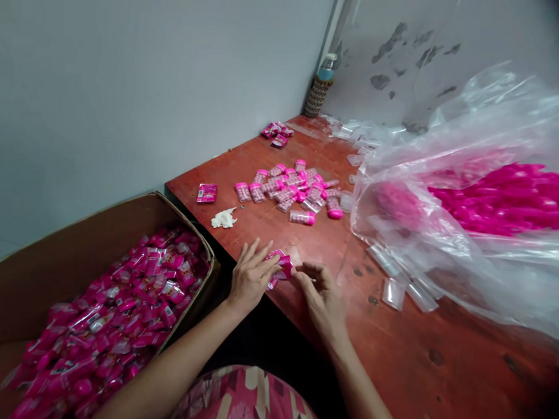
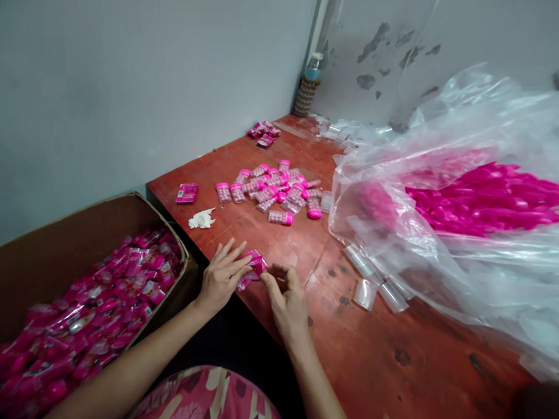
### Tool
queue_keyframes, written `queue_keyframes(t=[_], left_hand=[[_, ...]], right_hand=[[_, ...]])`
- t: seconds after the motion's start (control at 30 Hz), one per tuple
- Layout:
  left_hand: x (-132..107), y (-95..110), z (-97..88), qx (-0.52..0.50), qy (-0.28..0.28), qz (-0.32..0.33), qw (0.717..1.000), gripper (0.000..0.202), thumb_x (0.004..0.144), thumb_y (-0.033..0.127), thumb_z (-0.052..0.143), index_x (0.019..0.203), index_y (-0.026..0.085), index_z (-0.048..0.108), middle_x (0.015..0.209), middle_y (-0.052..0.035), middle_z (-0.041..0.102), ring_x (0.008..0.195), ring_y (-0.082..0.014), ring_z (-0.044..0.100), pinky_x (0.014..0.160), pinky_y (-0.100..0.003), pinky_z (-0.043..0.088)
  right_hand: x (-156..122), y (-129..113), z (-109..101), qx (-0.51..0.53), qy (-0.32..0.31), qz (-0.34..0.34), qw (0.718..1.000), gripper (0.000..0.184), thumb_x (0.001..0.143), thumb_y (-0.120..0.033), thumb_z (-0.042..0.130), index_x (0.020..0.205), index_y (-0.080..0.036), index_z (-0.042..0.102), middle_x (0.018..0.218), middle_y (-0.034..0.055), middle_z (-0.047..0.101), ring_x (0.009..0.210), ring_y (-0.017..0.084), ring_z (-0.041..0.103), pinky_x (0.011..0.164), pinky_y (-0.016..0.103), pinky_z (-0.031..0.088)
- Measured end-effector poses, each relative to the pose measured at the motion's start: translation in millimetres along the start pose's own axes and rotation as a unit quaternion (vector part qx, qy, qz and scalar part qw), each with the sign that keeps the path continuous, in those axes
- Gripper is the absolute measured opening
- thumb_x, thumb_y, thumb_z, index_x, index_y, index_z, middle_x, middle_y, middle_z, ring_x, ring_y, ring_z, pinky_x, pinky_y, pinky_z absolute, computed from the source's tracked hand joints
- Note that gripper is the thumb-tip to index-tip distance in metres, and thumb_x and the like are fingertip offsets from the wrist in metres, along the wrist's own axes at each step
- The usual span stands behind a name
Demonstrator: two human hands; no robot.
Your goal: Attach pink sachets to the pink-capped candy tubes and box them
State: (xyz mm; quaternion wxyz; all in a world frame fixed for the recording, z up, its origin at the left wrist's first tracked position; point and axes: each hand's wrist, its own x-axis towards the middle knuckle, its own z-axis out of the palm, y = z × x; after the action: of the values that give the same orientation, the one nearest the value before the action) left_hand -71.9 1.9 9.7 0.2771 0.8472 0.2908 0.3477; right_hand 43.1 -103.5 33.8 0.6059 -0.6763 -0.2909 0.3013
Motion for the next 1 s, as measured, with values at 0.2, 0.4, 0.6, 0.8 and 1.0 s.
queue_keyframes(t=[0.2, 0.4, 0.6, 0.8, 1.0], left_hand=[[6, 30, -14.2, -0.204, 0.005, -0.111, 0.973, 0.04, 0.074, 0.029, 0.059, 0.114, 0.025, 0.055, 0.122, -0.0049, 0.053, 0.117, -0.0243, 0.042, 0.098, -0.04, 0.033], [4, 33, -16.8, -0.449, -0.117, -0.339, 0.818, 0.033, 0.069, 0.043, 0.061, 0.072, 0.011, 0.068, 0.067, -0.0045, 0.065, 0.066, -0.0186, 0.062, 0.066, -0.032, 0.051], [0, 28, -15.0, -0.452, -0.073, -0.407, 0.791, 0.029, 0.061, 0.037, 0.069, 0.058, 0.008, 0.065, 0.054, -0.003, 0.06, 0.051, -0.0116, 0.055, 0.056, -0.025, 0.049], [-2, 28, -28.2, -0.51, -0.052, -0.455, 0.728, 0.026, 0.06, 0.033, 0.071, 0.06, 0.008, 0.064, 0.058, -0.0047, 0.061, 0.051, -0.0103, 0.056, 0.051, -0.022, 0.05], [4, 10, -39.2, -0.549, 0.023, -0.497, 0.671, 0.018, 0.06, 0.022, 0.073, 0.064, 0.008, 0.063, 0.062, -0.0056, 0.063, 0.053, -0.0114, 0.059, 0.048, -0.02, 0.051]], right_hand=[[20, -14, 7, 0.151, -0.014, 0.044, 0.987, 0.027, 0.069, -0.028, 0.065, 0.092, -0.02, 0.052, 0.071, -0.0025, 0.062, 0.063, 0.012, 0.058, 0.061, 0.025, 0.045], [24, -15, 6, 0.106, -0.08, 0.039, 0.99, 0.026, 0.069, -0.029, 0.065, 0.089, -0.02, 0.052, 0.064, -0.0035, 0.06, 0.059, 0.012, 0.056, 0.058, 0.024, 0.044], [85, -26, 9, -0.294, -0.031, -0.148, 0.944, 0.026, 0.079, -0.036, 0.05, 0.096, -0.018, 0.058, 0.09, 0.0087, 0.064, 0.08, 0.022, 0.059, 0.072, 0.034, 0.044], [141, -12, 22, -0.536, -0.071, -0.238, 0.807, 0.041, 0.078, -0.019, 0.048, 0.117, -0.008, 0.047, 0.125, 0.0199, 0.046, 0.119, 0.029, 0.036, 0.097, 0.046, 0.024], [110, 5, -22, -0.452, -0.171, -0.278, 0.83, 0.039, 0.077, -0.012, 0.039, 0.112, -0.022, 0.053, 0.125, 0.0048, 0.05, 0.125, 0.024, 0.029, 0.101, 0.048, 0.018]])
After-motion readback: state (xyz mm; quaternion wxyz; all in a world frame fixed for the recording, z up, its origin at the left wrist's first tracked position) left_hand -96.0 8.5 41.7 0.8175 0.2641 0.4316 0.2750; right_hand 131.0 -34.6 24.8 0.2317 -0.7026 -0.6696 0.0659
